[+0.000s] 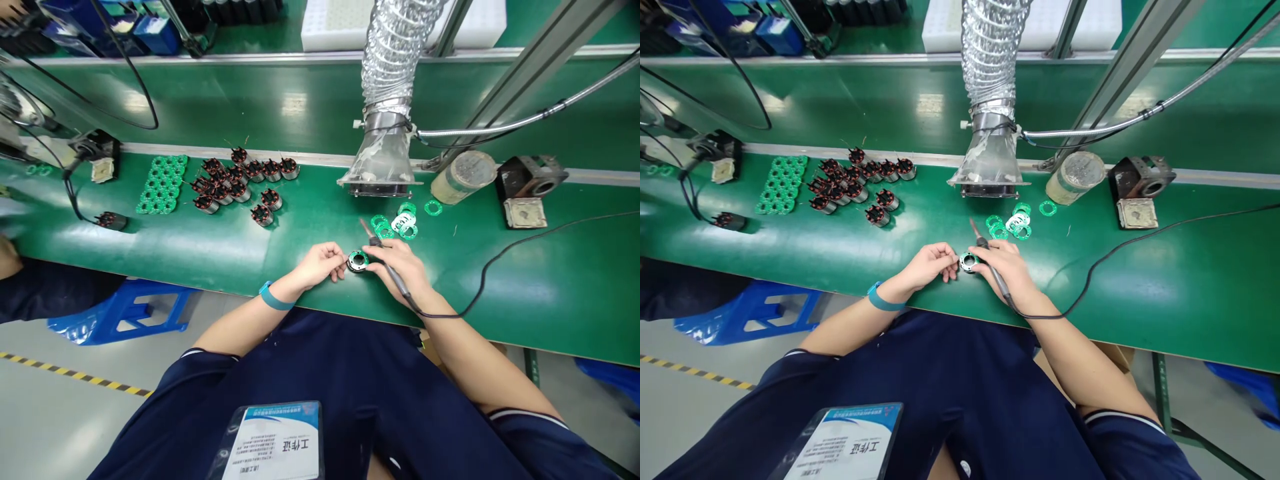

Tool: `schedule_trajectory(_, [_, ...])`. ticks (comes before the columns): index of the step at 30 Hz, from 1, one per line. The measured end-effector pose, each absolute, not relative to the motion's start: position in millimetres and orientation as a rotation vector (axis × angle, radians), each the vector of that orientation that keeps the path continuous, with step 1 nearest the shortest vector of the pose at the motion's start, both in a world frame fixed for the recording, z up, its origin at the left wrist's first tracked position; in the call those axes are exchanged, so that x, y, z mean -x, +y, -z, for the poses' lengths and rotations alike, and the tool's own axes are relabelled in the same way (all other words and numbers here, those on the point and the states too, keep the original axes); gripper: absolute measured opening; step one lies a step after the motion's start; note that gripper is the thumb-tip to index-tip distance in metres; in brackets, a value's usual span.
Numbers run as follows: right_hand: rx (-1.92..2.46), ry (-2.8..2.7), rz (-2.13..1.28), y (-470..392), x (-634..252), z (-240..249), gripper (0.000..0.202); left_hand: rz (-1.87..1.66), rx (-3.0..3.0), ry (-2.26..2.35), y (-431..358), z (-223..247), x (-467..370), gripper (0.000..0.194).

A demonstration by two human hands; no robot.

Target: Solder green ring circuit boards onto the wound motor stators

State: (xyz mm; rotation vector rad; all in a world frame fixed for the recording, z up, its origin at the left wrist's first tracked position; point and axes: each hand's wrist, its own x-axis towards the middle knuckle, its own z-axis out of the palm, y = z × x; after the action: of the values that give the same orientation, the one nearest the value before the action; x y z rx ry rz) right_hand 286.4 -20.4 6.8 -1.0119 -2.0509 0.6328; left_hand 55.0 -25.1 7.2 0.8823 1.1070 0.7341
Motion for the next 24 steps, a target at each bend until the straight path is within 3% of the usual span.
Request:
schedule_trajectory(7, [1.021, -2.009, -0.989, -15.0, -274.3, 8.5, 0.036, -0.304, -0.380, 0.998, -7.5, -15.2, -45.6, 0.021])
schedule_trajectory(13, [1.032, -1.941, -1.063, -14.7, -275.5, 10.7, 0.036, -0.311, -0.233, 0.913, -3.6, -18.2, -45.5, 0.018])
schedule_trajectory(17, [1.030, -1.893, -1.055, -16.8, -273.2, 14.1, 0.034, -0.443, -0.587, 1.008, -11.6, -18.8, -45.8, 0.027])
schedule_trajectory(21, [1.027, -1.816, -1.015, -21.2, -266.9, 20.2, 0.032, -0.684, -1.375, 1.268, -26.1, -8.8, -49.5, 0.014])
schedule_trajectory(24, [1.029, -1.771, -0.961, -24.8, -261.4, 25.2, 0.033, -0.958, -1.875, 1.381, -37.1, 7.2, -54.6, 0.016])
